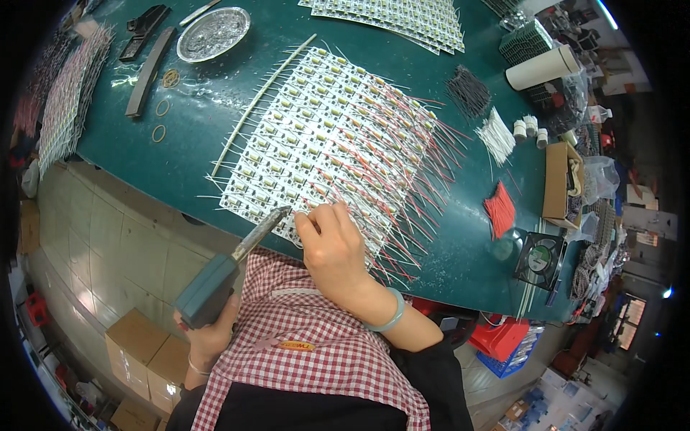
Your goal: The person uses a soldering iron to attach red and white wires to a grid of LED modules on a green workbench. They repeatedly pick up wires, position them on the circuit board, and apply heat to secure the connections. The workspace is organized with stacks of LED boards and piles of wires.
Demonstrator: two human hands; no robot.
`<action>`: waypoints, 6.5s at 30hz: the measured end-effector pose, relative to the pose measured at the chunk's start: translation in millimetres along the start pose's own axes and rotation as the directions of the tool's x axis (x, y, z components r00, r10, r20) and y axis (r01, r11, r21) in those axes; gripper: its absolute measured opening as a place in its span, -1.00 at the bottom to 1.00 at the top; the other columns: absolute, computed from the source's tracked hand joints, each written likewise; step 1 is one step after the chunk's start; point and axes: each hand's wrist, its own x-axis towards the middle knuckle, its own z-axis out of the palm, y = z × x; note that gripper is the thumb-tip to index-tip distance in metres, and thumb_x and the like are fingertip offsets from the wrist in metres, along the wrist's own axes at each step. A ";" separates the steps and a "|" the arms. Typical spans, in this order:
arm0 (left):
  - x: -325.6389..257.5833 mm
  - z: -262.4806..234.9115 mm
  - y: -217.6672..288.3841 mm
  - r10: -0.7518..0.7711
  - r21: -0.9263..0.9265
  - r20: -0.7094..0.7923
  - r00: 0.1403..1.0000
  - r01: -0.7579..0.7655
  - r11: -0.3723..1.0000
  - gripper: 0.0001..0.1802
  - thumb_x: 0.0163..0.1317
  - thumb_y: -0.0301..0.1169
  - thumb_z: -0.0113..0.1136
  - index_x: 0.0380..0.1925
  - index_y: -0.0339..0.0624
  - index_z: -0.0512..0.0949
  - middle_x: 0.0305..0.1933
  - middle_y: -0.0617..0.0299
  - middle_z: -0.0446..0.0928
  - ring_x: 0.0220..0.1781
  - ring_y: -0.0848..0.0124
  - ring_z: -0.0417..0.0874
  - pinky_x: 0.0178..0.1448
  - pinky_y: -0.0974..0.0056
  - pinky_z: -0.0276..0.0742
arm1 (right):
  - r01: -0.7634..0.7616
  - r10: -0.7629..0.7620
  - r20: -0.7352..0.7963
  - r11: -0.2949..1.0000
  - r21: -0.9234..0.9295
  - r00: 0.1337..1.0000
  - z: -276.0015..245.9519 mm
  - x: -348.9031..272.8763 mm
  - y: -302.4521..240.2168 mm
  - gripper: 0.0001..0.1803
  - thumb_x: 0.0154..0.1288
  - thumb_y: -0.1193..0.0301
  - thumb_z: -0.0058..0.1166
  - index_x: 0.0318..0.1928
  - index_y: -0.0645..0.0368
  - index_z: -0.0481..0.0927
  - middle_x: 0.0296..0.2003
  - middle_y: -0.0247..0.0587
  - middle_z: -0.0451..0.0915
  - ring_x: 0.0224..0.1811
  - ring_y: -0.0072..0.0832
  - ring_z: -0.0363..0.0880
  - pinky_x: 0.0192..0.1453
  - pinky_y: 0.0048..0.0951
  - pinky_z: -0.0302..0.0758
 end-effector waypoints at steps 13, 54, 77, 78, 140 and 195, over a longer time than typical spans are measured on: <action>3.4 4.5 0.1 0.084 0.113 -0.003 0.996 -0.083 0.990 -0.82 -0.06 -0.65 0.36 -0.38 -0.35 0.64 -0.34 0.06 0.62 -0.41 0.27 0.66 -0.28 0.31 0.56 | 0.016 -0.017 -0.016 1.000 -0.027 1.000 0.2 0.2 -1.1 -0.71 -0.03 0.64 0.16 -0.20 0.28 0.65 -0.41 -0.22 0.42 -0.34 -0.31 0.44 -0.36 -0.37 0.44; -20.5 -4.9 -7.3 0.018 0.088 0.014 1.000 -0.019 0.996 -0.81 -0.04 -0.64 0.37 -0.35 -0.36 0.64 -0.29 0.05 0.63 -0.37 0.27 0.67 -0.29 0.31 0.57 | 0.013 -0.011 -0.058 0.999 0.038 0.998 6.8 -12.4 -11.6 -0.81 0.05 0.60 0.24 -0.26 0.23 0.63 -0.44 -0.27 0.42 -0.40 -0.33 0.43 -0.34 -0.33 0.39; -29.0 -4.1 -10.9 -0.183 -0.179 -0.161 0.970 0.154 0.972 -0.73 -0.01 -0.58 0.42 -0.25 -0.41 0.67 -0.31 0.13 0.70 -0.37 0.45 0.69 -0.26 0.38 0.60 | 0.011 -0.007 -0.072 0.999 0.048 0.997 12.5 -14.7 -12.8 -0.83 0.05 0.62 0.25 -0.29 0.20 0.63 -0.43 -0.23 0.45 -0.38 -0.30 0.46 -0.34 -0.31 0.43; -30.4 -1.2 -16.2 -0.174 -0.192 -0.159 0.972 0.142 0.971 -0.71 0.00 -0.59 0.42 -0.21 -0.41 0.66 -0.30 0.13 0.70 -0.36 0.45 0.69 -0.25 0.38 0.60 | 0.016 -0.013 -0.076 0.999 0.047 0.997 9.4 -14.5 -10.4 -0.83 0.03 0.62 0.21 -0.30 0.22 0.61 -0.42 -0.23 0.44 -0.36 -0.30 0.46 -0.32 -0.31 0.44; 198.5 0.6 47.6 -0.011 -0.300 -0.507 0.862 -0.164 0.940 -0.79 0.01 -0.62 0.37 -0.31 -0.35 0.59 -0.46 0.27 0.57 -0.63 0.59 0.47 -0.57 0.46 0.33 | -0.348 0.204 -0.312 0.773 -0.530 0.928 -143.1 2.0 280.3 -0.79 0.08 0.68 -0.03 -0.27 0.20 0.53 -0.31 -0.10 0.52 -0.14 -0.14 0.51 -0.09 -0.19 0.51; 182.2 77.1 92.2 -0.310 -0.665 -0.126 0.942 0.151 0.731 -0.51 -0.02 -0.72 0.37 -0.01 -0.39 0.54 -0.15 0.07 0.63 -0.43 0.47 0.61 -0.47 0.42 0.52 | 0.047 -0.051 -0.123 0.998 -0.032 0.991 -39.4 135.0 171.2 -0.74 -0.01 0.66 0.14 -0.23 0.20 0.66 -0.32 -0.21 0.59 -0.24 -0.23 0.54 -0.19 -0.29 0.55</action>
